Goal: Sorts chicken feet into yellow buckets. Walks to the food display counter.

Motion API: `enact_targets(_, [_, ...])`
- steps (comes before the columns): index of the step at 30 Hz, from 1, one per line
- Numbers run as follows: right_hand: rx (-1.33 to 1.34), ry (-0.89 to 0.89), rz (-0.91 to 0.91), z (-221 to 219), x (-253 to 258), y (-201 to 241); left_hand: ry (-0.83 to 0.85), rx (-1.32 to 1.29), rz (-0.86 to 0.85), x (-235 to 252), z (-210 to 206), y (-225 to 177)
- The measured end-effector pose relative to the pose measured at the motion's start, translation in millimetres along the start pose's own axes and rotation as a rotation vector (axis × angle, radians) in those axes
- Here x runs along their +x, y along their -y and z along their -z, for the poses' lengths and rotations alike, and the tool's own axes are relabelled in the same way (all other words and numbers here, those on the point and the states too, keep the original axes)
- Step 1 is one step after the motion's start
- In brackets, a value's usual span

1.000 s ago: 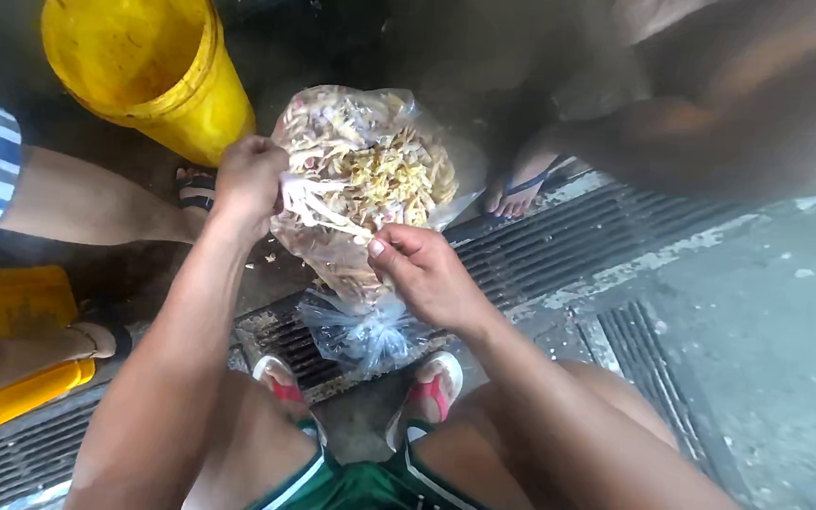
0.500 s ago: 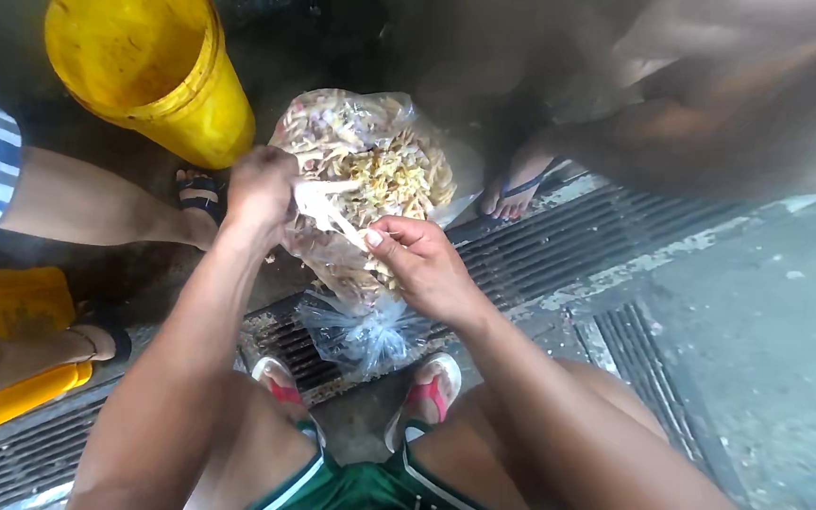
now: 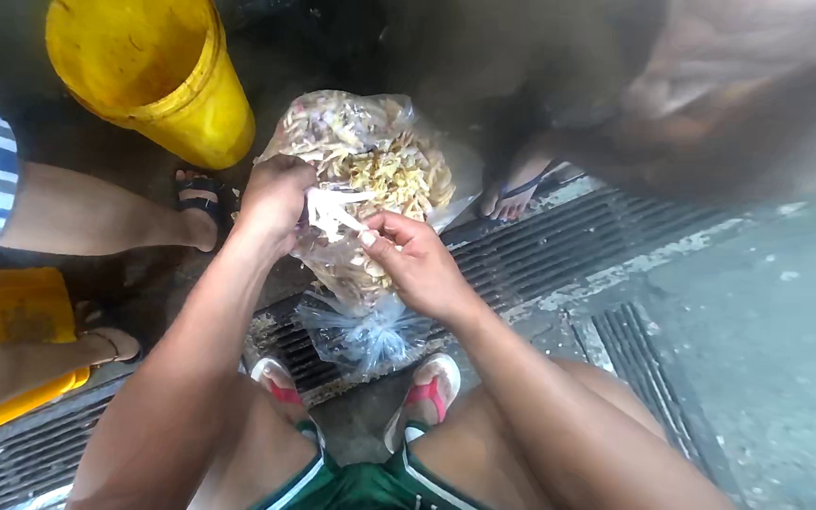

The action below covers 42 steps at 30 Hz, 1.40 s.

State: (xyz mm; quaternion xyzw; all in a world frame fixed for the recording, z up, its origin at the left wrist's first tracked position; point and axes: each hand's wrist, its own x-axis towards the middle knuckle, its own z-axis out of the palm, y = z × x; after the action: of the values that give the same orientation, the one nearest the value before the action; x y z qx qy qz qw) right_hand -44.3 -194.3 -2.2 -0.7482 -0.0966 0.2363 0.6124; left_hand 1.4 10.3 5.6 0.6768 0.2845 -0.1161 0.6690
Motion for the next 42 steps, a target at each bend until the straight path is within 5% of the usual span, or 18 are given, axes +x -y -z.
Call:
enact_targets(12, [-0.042,-0.029,0.214,-6,-10,11,-0.205,0.025,-0.018,27,16,1])
enact_targets(16, [-0.011,-0.077,0.127,5,-11,8,-0.288,-0.119,0.039,29,33,-11])
enact_targets(22, [-0.112,-0.072,0.015,4,6,-2,-0.071,-0.233,0.133,2,-2,-11])
enact_targets(28, [-0.062,0.008,0.14,-7,2,0,0.076,-0.148,0.199,-11,-28,12])
enact_targets(33, [0.027,0.03,0.125,-7,-3,9,-0.035,-0.054,-0.021,-7,-25,4])
enact_targets(37, [0.036,0.14,0.171,-9,-17,12,-0.18,-0.144,-0.115,24,20,-7])
enact_targets(39, [0.009,0.1,0.094,-7,-17,5,-0.024,-0.271,-0.212,26,45,-15])
enact_targets(42, [-0.005,0.03,0.04,-1,-5,2,0.435,-0.365,-0.366,14,51,-18])
